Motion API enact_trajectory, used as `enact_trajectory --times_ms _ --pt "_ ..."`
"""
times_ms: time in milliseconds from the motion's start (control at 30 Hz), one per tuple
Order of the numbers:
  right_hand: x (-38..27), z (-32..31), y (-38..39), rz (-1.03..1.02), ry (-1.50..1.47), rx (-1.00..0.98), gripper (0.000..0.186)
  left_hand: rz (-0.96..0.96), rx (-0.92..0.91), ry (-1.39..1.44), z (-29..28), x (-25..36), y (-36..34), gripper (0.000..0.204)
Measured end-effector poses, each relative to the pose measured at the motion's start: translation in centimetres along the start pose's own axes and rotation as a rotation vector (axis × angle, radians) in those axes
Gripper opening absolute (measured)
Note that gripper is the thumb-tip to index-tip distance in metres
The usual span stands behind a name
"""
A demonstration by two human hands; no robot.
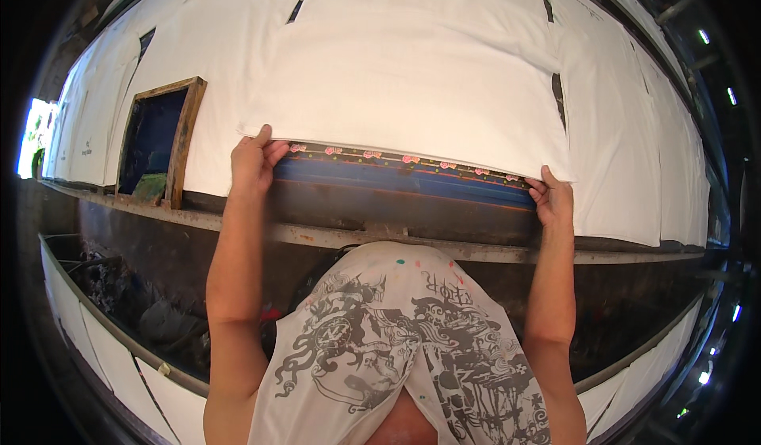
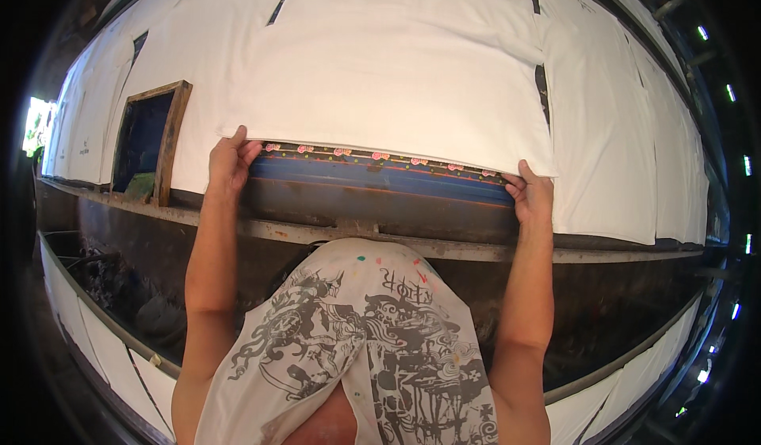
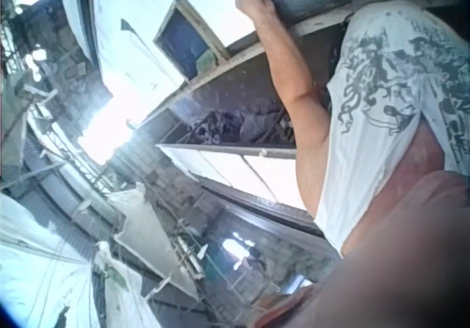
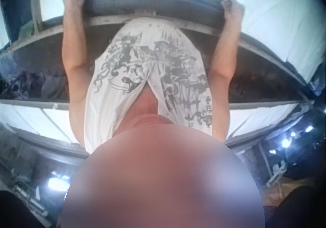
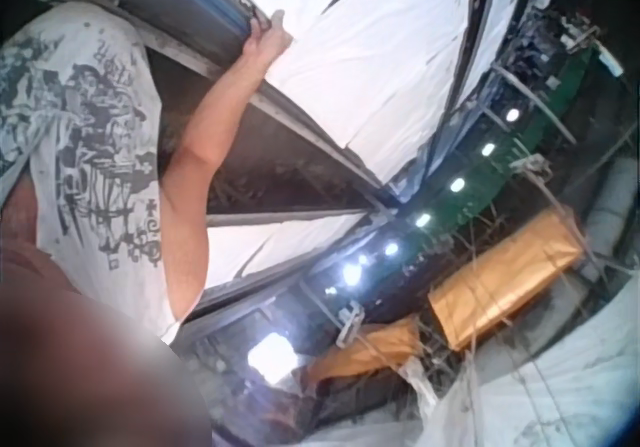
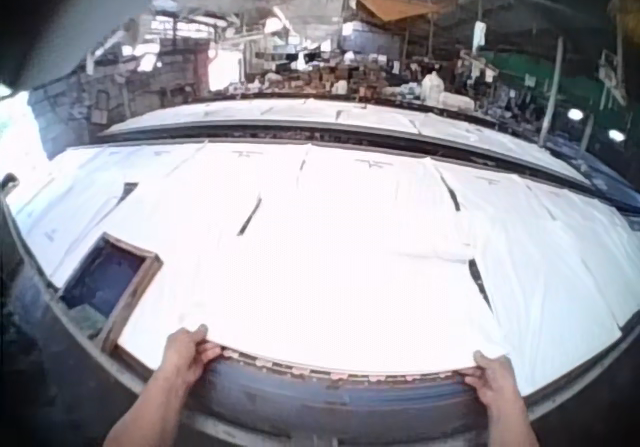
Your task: The person uses a squeegee to spread dark ink across a screen-printing frame and presses it onto white polo shirts laid out on a table. The person repeats the process on multiple shirts, lifting the frame to reveal the printed logo and moving to the next shirt.
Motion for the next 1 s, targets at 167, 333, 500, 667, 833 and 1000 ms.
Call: enact_trajectory --times_ms 167,333,500,667,833,1000 --pt "-0.4 -1.6 3.6 -0.023 -0.033 -0.012 0.037 0.039 -0.007 -0.032 -0.6 1.2 4.3 0.023" --pt "2.1 -4.3 6.3 0.047 -0.012 0.021 0.040 -0.025 0.040 -0.082 -3.2 -1.3 7.6 0.024" --pt "3.2 -5.3 6.1 0.076 -0.073 0.082 0.040 0.015 0.096 -0.149 -2.8 -1.5 7.9 0.028" --pt "1.7 -5.9 5.8 0.021 -0.102 0.152 0.041 0.022 0.133 -0.254 -2.3 0.2 8.3 0.034" --pt "0.8 -7.3 6.1 -0.019 0.131 0.143 0.046 0.054 0.082 -0.217 -3.4 0.3 7.5 0.034" --pt "-1.3 -7.4 7.0 -0.063 0.136 0.130 0.049 0.096 0.062 -0.201 -3.9 1.8 8.9 0.035"
Point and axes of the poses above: each hand's wrist, its own y-axis away from the middle knuckle, its own z-axis out of the palm, x = y × z, the point moved 4 cm from there along -y, towards the middle knuckle, and after that the axes turned 6 degrees about -x, right-handed, at the moved point
